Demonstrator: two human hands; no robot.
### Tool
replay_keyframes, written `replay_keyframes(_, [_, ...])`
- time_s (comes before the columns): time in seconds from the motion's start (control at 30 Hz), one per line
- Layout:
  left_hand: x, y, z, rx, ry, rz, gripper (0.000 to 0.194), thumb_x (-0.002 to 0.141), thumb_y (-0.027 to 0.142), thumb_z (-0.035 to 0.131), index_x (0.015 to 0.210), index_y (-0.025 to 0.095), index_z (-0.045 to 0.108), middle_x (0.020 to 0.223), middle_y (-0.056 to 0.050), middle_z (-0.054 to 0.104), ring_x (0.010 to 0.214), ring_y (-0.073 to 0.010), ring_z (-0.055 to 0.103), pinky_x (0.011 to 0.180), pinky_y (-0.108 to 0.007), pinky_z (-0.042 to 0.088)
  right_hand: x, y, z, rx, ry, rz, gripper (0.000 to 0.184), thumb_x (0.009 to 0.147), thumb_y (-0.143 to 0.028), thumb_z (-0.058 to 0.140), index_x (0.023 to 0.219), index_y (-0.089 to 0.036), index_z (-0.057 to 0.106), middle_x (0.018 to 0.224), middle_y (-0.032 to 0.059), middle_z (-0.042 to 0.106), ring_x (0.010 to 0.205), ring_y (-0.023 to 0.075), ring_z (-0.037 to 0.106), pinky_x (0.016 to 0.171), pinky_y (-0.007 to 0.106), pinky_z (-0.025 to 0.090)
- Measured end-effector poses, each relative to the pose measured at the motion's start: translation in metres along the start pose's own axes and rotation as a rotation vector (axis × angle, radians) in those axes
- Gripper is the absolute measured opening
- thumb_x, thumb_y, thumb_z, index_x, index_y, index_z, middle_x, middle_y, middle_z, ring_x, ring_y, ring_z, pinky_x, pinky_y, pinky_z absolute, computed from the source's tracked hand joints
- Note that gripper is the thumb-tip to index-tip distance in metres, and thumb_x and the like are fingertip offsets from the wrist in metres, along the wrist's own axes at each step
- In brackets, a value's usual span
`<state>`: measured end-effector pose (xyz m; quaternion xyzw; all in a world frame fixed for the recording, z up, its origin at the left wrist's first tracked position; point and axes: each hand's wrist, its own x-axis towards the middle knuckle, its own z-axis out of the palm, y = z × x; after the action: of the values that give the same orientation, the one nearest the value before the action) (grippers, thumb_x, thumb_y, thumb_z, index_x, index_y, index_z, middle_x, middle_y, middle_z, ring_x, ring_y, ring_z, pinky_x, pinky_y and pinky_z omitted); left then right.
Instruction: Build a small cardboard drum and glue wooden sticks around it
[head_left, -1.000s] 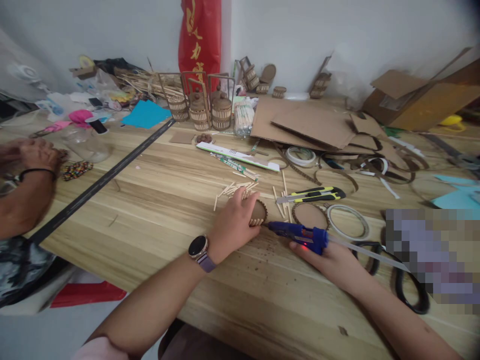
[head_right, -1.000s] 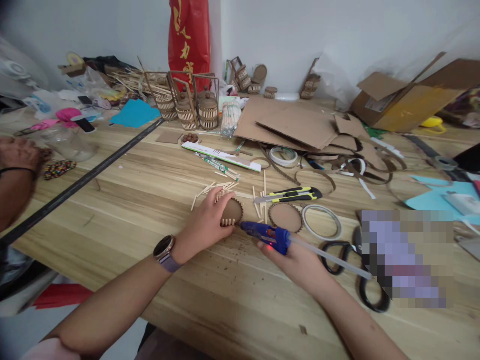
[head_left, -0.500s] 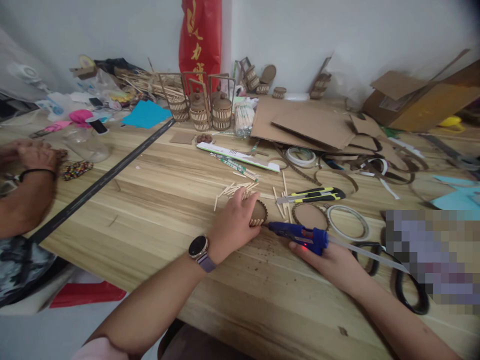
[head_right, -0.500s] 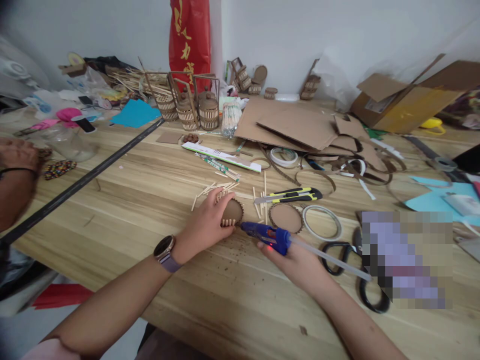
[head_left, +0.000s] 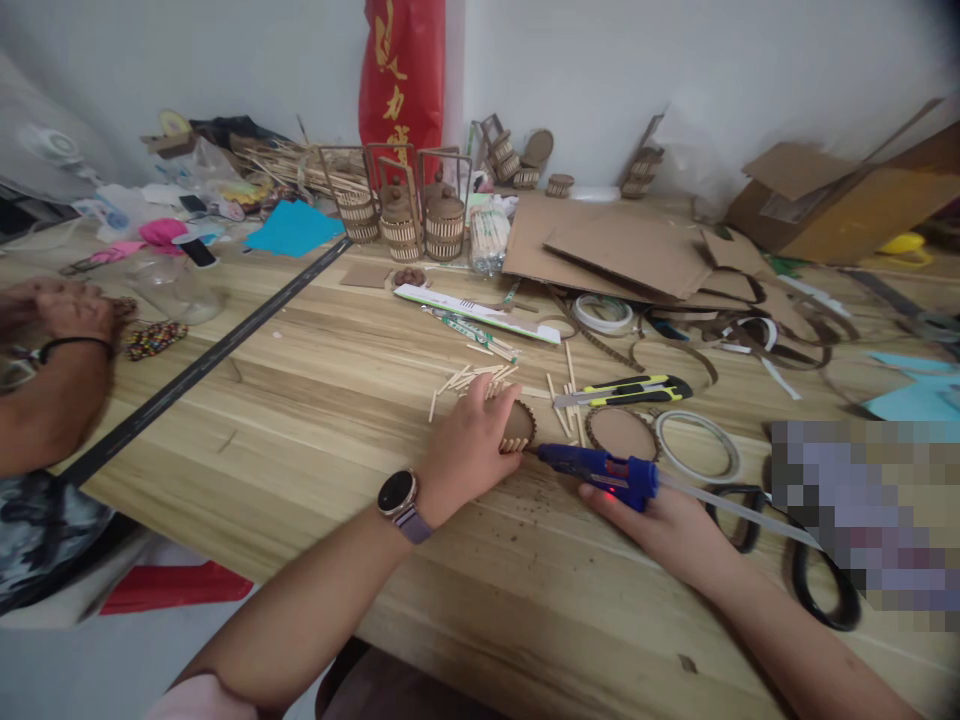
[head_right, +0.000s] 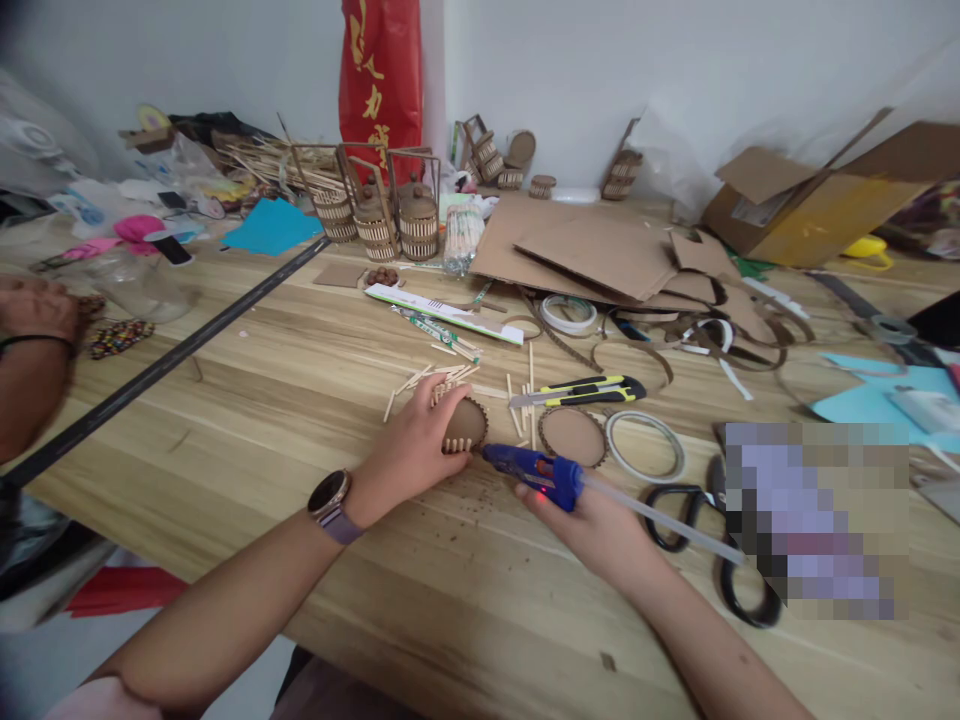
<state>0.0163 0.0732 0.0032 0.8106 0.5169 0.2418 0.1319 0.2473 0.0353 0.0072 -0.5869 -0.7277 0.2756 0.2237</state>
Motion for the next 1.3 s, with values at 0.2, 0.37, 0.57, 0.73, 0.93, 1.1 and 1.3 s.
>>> replay_keyframes(0.2, [-0.001,-0.001,0.001,-0.006,0.012,0.005,0.074,0.073,0.018,0.074,0.136,0.025,0.035,0.147,-0.016,0.031,0.138,-0.0367,0.037,0.103,-0.051,0.047,-0.001,0.003,0.003,0.013,0.004,-0.021,0.038,0.083,-0.053,0.052,0.092,-0.026,0.077,0.090,0.0030,0.078,0.086,0.0272,0.073,0.080,0.039,0.058])
replay_keyframes(0.37, [-0.001,-0.002,0.002,0.005,0.002,-0.001,0.075,0.073,0.019,0.075,0.137,0.023,0.035,0.148,-0.018,0.030,0.138,-0.0374,0.037,0.103,-0.050,0.047,-0.001,0.005,0.004,0.005,0.010,-0.004,0.040,0.083,-0.054,0.053,0.096,-0.025,0.077,0.093,0.0042,0.078,0.088,0.0280,0.072,0.082,0.039,0.057])
replay_keyframes(0.57, [0.000,-0.002,0.001,0.001,0.004,0.002,0.074,0.073,0.019,0.074,0.137,0.022,0.035,0.147,-0.018,0.030,0.139,-0.0372,0.035,0.103,-0.050,0.046,0.000,-0.003,0.001,0.008,0.008,0.010,0.041,0.080,-0.052,0.053,0.092,-0.022,0.077,0.090,0.0060,0.079,0.086,0.0286,0.073,0.079,0.040,0.058])
replay_keyframes(0.73, [0.000,-0.002,0.001,-0.002,0.013,0.001,0.074,0.073,0.019,0.073,0.136,0.025,0.034,0.148,-0.016,0.030,0.139,-0.0371,0.035,0.103,-0.052,0.046,0.000,-0.002,0.002,-0.002,0.043,-0.013,0.037,0.079,-0.051,0.054,0.087,-0.022,0.077,0.086,0.0064,0.079,0.082,0.0287,0.073,0.074,0.039,0.059])
replay_keyframes(0.93, [0.000,-0.001,0.001,0.024,-0.004,-0.006,0.076,0.073,0.020,0.076,0.137,0.021,0.035,0.148,-0.019,0.030,0.138,-0.0376,0.036,0.103,-0.050,0.046,0.000,-0.008,0.002,-0.024,0.088,-0.008,0.033,0.077,-0.051,0.055,0.075,-0.024,0.073,0.074,0.0058,0.076,0.071,0.0283,0.072,0.064,0.037,0.058])
replay_keyframes(1.1, [-0.001,0.001,0.001,0.030,-0.028,-0.010,0.077,0.073,0.022,0.077,0.138,0.020,0.036,0.148,-0.020,0.029,0.134,-0.0373,0.043,0.103,-0.049,0.047,0.003,-0.010,-0.005,0.047,0.165,0.057,0.031,0.075,-0.053,0.059,0.078,-0.025,0.073,0.076,0.0059,0.074,0.079,0.0303,0.070,0.067,0.038,0.056])
replay_keyframes(1.3, [-0.001,0.002,0.001,0.044,-0.027,-0.008,0.078,0.072,0.022,0.079,0.137,0.020,0.036,0.147,-0.020,0.030,0.136,-0.0383,0.039,0.102,-0.050,0.048,0.009,0.012,-0.022,0.487,0.124,0.363,0.045,0.069,-0.060,0.070,0.052,-0.021,0.054,0.045,-0.0010,0.052,0.043,0.0115,0.046,0.040,0.024,0.038])
